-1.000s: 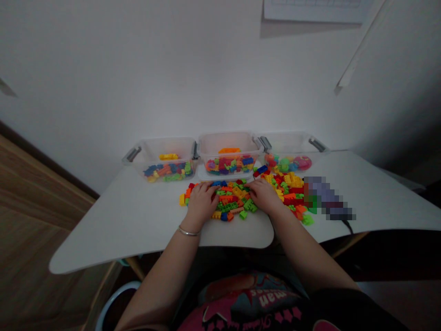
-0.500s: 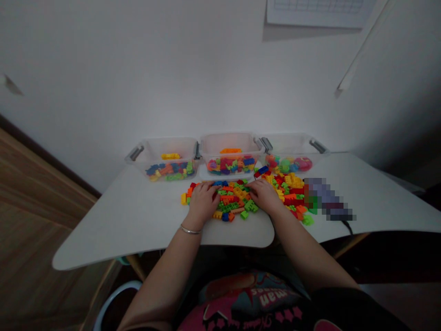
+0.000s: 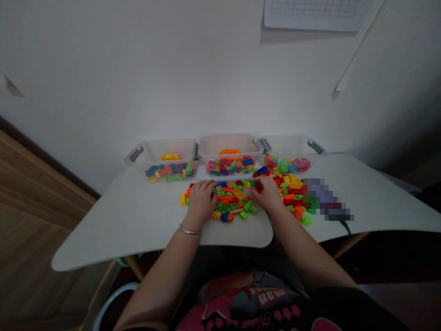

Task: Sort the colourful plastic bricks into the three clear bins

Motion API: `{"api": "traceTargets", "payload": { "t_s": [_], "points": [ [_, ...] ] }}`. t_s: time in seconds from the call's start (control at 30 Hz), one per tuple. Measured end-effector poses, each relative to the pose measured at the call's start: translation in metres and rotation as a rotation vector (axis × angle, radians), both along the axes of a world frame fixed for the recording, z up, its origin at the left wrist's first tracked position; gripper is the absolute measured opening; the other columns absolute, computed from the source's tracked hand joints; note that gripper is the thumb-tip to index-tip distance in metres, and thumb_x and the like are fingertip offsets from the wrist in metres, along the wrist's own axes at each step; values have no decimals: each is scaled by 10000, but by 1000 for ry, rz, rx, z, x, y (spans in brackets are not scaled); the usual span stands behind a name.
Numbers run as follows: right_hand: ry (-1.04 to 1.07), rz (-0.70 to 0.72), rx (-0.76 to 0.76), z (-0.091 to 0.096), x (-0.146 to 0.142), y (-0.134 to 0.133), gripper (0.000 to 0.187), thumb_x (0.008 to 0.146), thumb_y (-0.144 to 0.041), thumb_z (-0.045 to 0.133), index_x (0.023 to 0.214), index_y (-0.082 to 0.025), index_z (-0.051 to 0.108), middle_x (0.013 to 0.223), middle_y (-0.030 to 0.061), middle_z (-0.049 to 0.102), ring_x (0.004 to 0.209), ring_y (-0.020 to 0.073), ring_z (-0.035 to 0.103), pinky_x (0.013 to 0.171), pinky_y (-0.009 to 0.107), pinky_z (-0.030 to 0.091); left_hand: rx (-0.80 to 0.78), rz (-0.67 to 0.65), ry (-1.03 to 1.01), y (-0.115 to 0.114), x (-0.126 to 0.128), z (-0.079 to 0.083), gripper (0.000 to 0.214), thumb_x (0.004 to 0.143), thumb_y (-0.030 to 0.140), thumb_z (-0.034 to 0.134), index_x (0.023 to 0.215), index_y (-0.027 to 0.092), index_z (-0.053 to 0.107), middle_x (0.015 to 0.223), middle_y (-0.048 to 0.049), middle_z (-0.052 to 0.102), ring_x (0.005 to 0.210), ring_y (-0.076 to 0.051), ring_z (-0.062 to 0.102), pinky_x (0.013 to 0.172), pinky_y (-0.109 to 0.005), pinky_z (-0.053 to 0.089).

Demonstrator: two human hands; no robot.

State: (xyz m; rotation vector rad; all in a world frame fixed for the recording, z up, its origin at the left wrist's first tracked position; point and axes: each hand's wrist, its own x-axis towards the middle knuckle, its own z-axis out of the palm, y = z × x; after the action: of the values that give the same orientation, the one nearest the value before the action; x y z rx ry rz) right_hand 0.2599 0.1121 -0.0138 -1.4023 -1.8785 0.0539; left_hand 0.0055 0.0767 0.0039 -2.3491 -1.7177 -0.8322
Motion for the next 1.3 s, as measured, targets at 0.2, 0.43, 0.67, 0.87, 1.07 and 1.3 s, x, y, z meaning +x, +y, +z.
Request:
{"api": "traceTargets", "payload": {
  "t_s": [0.2,0.43,0.67,0.87,1.07,1.3],
  "points": [
    [23,141,1,8,-26,-14,234,764,-225,603,985,-193,669,951,89,697,934,257,613,869,415,487,36,-225,-75,-7,10,8,389,918,330,557,1292,230,598,1195,-84,681,1162,-248,564,1041,-444,426],
    [-16,256,5,9,-40,-26,253,757,-197,636,1006,-183,679,974,97,707,972,260,616,899,420,493,82,-355,-61,-4,17,1,273,913,272,585,1170,220,660,1062,-67,720,1022,-218,618,952,-406,476],
    [34,275,-14,4,-38,-24,262,755,-203,615,1009,-189,677,974,93,705,964,258,617,895,430,501,49,-298,-84,-5,13,3,217,876,248,618,1080,214,686,1013,-72,718,1003,-226,629,937,-411,488],
    [137,211,-23,-1,-35,-18,269,766,-236,598,1020,-179,666,957,105,692,934,265,618,870,440,510,-29,-180,-113,-3,8,2,229,850,246,633,1065,184,684,1013,-87,714,998,-248,630,941,-424,493],
    [409,133,22,2,-30,-10,239,763,-300,593,985,-216,614,858,49,649,797,213,609,753,377,520,-159,-168,-90,0,9,1,222,871,262,617,1070,181,677,986,-81,703,961,-246,635,911,-408,502],
    [677,66,152,45,-21,23,262,767,-335,605,1002,-222,573,858,19,617,718,162,568,695,320,494,-188,-149,-100,-1,8,2,231,880,278,607,1082,184,668,1015,-82,703,994,-251,629,933,-415,488]
  ]
}}
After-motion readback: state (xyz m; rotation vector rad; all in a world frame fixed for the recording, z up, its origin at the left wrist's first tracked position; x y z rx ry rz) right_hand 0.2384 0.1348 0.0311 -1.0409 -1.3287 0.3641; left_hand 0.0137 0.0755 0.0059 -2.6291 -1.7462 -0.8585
